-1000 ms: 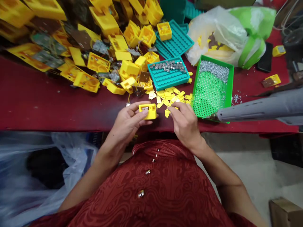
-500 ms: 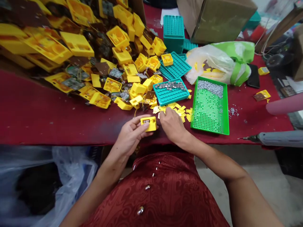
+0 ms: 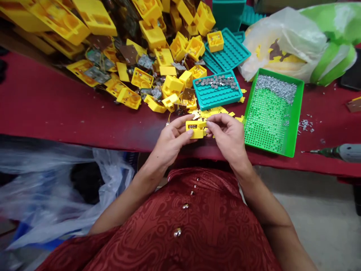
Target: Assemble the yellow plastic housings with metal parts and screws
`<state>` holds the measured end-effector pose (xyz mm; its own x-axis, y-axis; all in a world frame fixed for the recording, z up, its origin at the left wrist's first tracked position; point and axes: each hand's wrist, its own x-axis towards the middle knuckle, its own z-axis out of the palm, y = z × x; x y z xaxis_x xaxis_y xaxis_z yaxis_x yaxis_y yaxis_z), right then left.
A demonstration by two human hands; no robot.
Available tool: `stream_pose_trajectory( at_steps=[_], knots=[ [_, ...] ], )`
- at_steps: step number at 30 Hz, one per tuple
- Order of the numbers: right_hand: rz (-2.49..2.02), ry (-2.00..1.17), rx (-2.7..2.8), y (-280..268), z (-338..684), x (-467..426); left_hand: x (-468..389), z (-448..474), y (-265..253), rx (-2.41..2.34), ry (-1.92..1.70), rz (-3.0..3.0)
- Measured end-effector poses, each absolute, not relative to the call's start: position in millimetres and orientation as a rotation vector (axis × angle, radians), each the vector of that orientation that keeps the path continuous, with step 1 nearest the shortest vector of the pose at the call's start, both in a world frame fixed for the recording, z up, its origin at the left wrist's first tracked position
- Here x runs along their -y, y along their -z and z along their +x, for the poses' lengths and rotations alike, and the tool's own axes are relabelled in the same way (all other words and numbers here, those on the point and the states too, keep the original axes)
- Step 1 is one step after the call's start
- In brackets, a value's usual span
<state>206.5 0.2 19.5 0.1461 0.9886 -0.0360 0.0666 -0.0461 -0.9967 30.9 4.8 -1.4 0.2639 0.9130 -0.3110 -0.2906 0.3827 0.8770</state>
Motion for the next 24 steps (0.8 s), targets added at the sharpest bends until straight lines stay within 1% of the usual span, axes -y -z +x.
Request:
stream_pose_trajectory(
  at_steps=[8, 11, 16, 20, 24],
  knots=[
    [-1.258, -1.037, 1.133, -13.9, 214.5, 3.0, -5.5, 32.9, 2.0, -1.029, -0.929, 0.788],
    [-1.228, -1.163, 1.052, -13.3, 218.3, 4.1, -8.6, 23.9, 2.2, -1.091, -0.984, 0.735],
    [-1.225, -1.472, 0.968, -7.6, 211.1, 3.3, -11.4, 10.2, -3.2, -1.148, -1.056, 0.682],
    [-1.257, -1.487, 0.853, -0.6, 205.4, 3.8, -9.2, 8.3, -5.0, -1.139, -1.052, 0.663],
    [-1.345, -1.457, 0.87, 8.5, 208.8, 6.2, -9.2, 10.1, -1.0, -1.128, -1.002, 0.7]
  ],
)
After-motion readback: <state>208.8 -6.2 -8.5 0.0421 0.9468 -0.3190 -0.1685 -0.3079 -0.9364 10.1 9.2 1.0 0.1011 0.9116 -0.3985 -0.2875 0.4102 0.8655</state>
